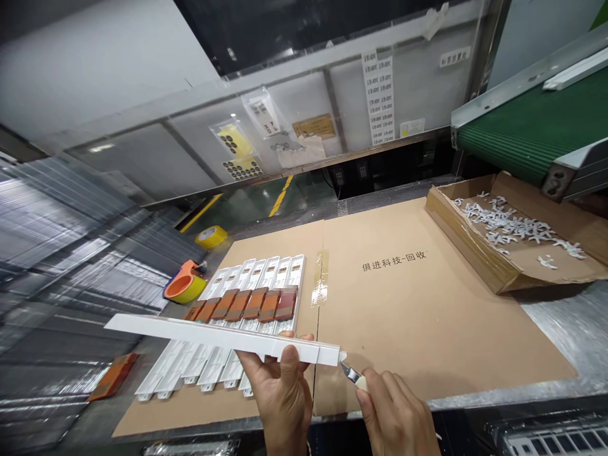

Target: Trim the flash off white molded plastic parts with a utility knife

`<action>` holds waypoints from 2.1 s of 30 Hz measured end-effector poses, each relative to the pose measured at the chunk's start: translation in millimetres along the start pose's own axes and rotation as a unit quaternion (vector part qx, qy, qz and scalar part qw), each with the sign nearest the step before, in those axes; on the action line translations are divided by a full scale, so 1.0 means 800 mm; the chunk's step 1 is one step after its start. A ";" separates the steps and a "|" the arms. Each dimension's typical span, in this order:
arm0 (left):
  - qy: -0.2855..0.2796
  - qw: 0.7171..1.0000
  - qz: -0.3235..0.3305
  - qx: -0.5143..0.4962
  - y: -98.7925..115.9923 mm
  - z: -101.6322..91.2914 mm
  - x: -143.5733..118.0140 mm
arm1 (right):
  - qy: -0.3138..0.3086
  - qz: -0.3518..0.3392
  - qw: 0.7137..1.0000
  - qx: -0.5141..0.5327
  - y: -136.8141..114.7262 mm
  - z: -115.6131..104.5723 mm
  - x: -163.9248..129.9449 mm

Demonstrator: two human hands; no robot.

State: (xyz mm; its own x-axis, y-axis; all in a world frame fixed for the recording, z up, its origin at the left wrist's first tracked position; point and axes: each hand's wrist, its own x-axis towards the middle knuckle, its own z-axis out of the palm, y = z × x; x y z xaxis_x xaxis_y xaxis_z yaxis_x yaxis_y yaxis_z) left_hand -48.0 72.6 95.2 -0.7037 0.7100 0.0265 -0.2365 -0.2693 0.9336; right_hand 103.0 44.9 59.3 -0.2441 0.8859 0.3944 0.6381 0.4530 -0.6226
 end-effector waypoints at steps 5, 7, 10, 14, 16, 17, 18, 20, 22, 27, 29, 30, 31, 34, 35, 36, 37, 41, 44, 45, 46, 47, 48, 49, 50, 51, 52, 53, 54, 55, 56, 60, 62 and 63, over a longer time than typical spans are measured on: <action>0.003 1.000 -0.002 0.002 0.001 0.001 0.000 | 0.006 -0.007 1.000 -0.008 0.001 0.001 0.000; 0.005 1.000 -0.003 0.001 0.003 0.002 0.000 | 0.005 -0.012 1.000 -0.015 0.002 0.001 0.000; 0.008 1.000 -0.001 0.000 0.004 0.003 -0.001 | -0.002 -0.021 0.999 -0.027 0.002 0.000 0.000; 0.012 1.000 -0.006 0.002 0.003 0.003 -0.002 | -0.001 -0.030 0.999 -0.044 0.000 -0.002 0.001; 0.014 1.000 -0.010 0.000 0.003 0.002 -0.003 | 0.000 -0.031 0.998 -0.057 0.002 -0.003 0.002; 0.014 1.000 -0.010 -0.002 0.003 0.001 -0.002 | 0.000 -0.031 0.998 -0.062 0.005 -0.003 0.002; 0.014 1.000 -0.009 -0.007 0.004 0.001 -0.002 | 0.000 -0.029 0.997 -0.070 0.010 -0.003 0.002; 0.014 1.000 -0.009 -0.015 0.005 0.000 0.000 | 0.001 -0.021 0.996 -0.087 0.021 -0.002 0.001; 0.014 1.000 -0.010 -0.018 0.005 0.000 0.001 | -0.005 -0.010 0.995 -0.097 0.033 -0.001 0.000; 0.009 0.999 -0.027 -0.022 0.002 0.002 0.001 | -0.017 0.025 0.999 -0.031 0.047 -0.008 0.002; 0.007 0.999 -0.033 -0.022 0.000 0.002 -0.001 | -0.030 0.062 0.997 0.028 0.044 -0.016 0.004; 0.005 0.999 -0.035 -0.021 0.000 0.002 -0.002 | -0.042 0.082 0.994 0.060 0.041 -0.021 0.004; 0.002 0.999 -0.036 -0.017 -0.001 0.001 -0.003 | -0.054 0.100 0.989 0.090 0.037 -0.025 0.006; -0.018 0.999 -0.033 -0.007 -0.003 -0.001 -0.008 | -0.085 0.155 0.969 0.172 0.023 -0.030 0.011; -0.025 0.999 -0.029 -0.002 -0.005 -0.002 -0.010 | -0.093 0.175 0.959 0.201 0.017 -0.030 0.015; -0.031 0.999 -0.024 0.001 -0.006 -0.003 -0.012 | -0.102 0.194 0.948 0.232 0.011 -0.029 0.019; -0.035 0.999 -0.021 0.004 -0.008 -0.003 -0.014 | -0.115 0.208 0.936 0.261 0.006 -0.027 0.023; -0.039 0.999 -0.018 0.003 -0.015 -0.006 -0.020 | -0.162 0.232 0.905 0.319 -0.010 -0.022 0.041; -0.038 0.999 -0.020 -0.004 -0.018 -0.008 -0.023 | -0.164 0.265 0.883 0.350 -0.012 -0.020 0.045; -0.039 0.999 -0.022 -0.008 -0.019 -0.009 -0.023 | -0.154 0.277 0.875 0.367 -0.012 -0.019 0.045; -0.040 0.999 -0.028 -0.012 -0.020 -0.009 -0.023 | -0.141 0.286 0.867 0.384 -0.011 -0.018 0.045; -0.040 0.998 -0.039 -0.015 -0.020 -0.010 -0.023 | -0.131 0.290 0.861 0.397 -0.009 -0.018 0.044; -0.039 0.998 -0.052 -0.017 -0.020 -0.009 -0.023 | -0.123 0.291 0.857 0.406 -0.007 -0.017 0.043; -0.040 0.997 -0.066 -0.017 -0.020 -0.008 -0.023 | -0.118 0.290 0.856 0.412 -0.006 -0.016 0.042; -0.041 0.996 -0.079 -0.015 -0.019 -0.006 -0.024 | -0.117 0.288 0.855 0.415 -0.004 -0.016 0.042; -0.041 0.995 -0.090 -0.013 -0.018 -0.004 -0.024 | -0.115 0.287 0.855 0.416 -0.003 -0.016 0.041; -0.042 0.994 -0.098 -0.012 -0.016 -0.001 -0.025 | -0.109 0.290 0.854 0.418 -0.002 -0.017 0.041; -0.040 0.994 -0.104 -0.012 -0.013 0.002 -0.026 | -0.102 0.297 0.852 0.419 -0.002 -0.017 0.040; -0.037 0.993 -0.112 -0.013 -0.010 0.005 -0.027 | -0.094 0.306 0.850 0.419 -0.002 -0.018 0.040; -0.035 0.992 -0.123 -0.014 -0.007 0.007 -0.029 | -0.087 0.316 0.848 0.416 -0.001 -0.019 0.040; -0.035 0.990 -0.137 -0.015 -0.004 0.010 -0.030 | -0.082 0.327 0.847 0.410 0.000 -0.019 0.039; -0.078 0.971 -0.217 -0.059 0.000 0.009 -0.034 | -0.074 0.325 0.872 0.358 0.017 -0.021 0.035; -0.110 0.947 -0.279 -0.118 -0.008 0.003 -0.035 | -0.059 0.297 0.904 0.302 0.036 -0.024 0.034; -0.124 0.932 -0.307 -0.147 -0.015 -0.001 -0.035 | -0.042 0.289 0.919 0.264 0.047 -0.027 0.034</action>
State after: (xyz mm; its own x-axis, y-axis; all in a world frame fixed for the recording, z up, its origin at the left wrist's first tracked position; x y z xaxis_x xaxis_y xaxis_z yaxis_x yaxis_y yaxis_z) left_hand -25.7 55.6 82.9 -0.2075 0.9073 -0.3656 -0.7428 0.0970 0.6624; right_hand 135.7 84.1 61.4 -0.0455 0.9883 -0.1455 0.2400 -0.1306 -0.9620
